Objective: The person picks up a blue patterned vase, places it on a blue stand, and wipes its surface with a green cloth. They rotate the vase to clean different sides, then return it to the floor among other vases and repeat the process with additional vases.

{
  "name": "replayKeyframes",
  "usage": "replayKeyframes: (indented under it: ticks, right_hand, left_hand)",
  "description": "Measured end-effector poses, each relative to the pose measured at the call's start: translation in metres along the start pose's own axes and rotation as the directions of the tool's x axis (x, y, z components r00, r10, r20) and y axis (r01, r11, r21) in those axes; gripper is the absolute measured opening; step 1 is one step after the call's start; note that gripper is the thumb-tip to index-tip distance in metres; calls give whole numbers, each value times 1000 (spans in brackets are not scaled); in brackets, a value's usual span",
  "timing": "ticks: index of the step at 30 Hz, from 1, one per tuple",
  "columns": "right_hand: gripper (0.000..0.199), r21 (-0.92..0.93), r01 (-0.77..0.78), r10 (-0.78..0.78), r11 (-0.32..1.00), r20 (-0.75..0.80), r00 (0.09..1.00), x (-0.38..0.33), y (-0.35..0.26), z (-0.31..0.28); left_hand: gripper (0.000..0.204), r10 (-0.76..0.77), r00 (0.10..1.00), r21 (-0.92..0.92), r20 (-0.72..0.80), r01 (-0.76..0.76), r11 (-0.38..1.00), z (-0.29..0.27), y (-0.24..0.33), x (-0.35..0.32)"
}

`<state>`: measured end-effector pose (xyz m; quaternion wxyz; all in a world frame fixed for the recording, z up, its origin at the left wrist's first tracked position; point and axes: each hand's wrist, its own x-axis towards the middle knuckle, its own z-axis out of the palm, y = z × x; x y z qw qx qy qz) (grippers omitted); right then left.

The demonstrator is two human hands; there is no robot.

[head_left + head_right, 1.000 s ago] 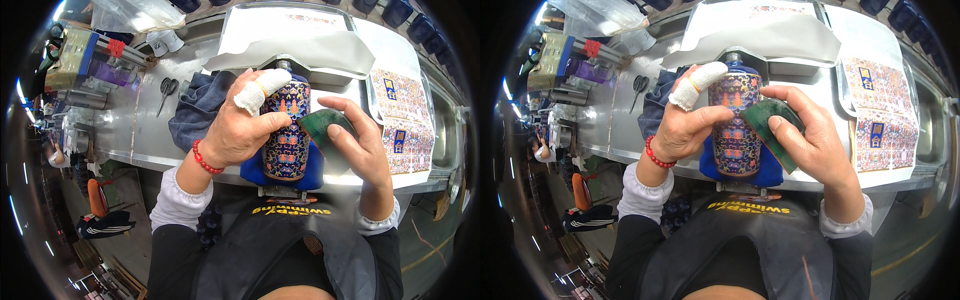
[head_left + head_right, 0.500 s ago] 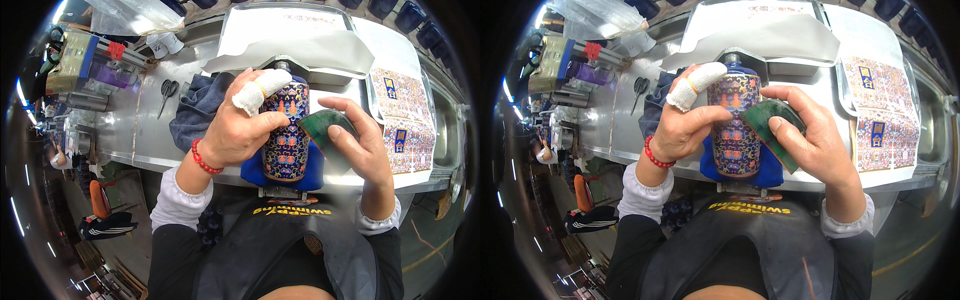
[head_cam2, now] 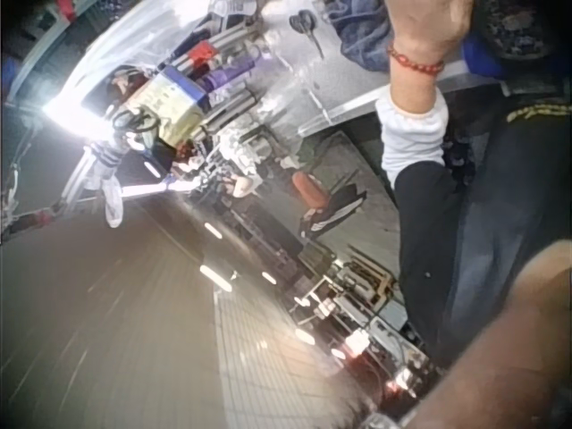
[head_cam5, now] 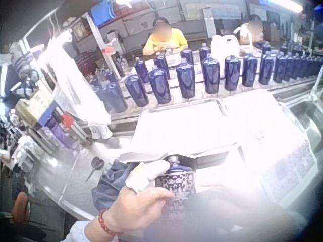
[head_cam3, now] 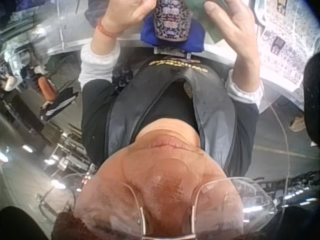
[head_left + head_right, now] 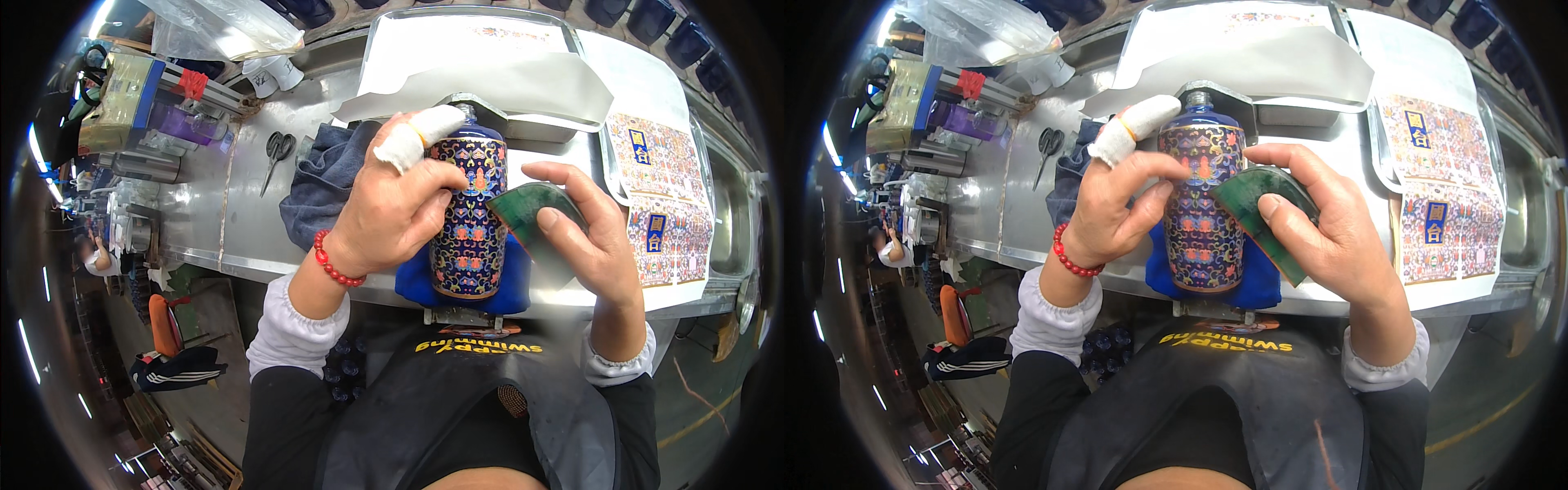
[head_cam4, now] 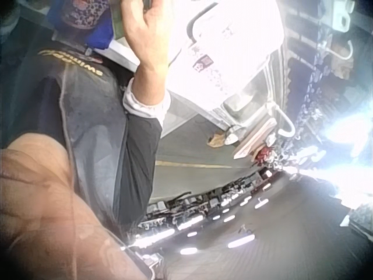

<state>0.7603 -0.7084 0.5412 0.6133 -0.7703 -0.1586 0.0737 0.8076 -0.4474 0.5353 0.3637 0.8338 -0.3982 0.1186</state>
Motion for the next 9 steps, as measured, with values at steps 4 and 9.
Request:
replayKeyframes:
  ticks: [4, 9]
  right_hand:
    - [38, 15, 18, -18, 1000, -2, 1000, 1, 1, 1]
    - [39, 33, 24, -24, 999, 4, 1000, 2, 3, 2]
  left_hand:
    - [16, -233, 972, -22, -2, 233, 972, 2, 11, -1]
    - [18, -291, 956, 120, -31, 292, 949, 10, 24, 7]
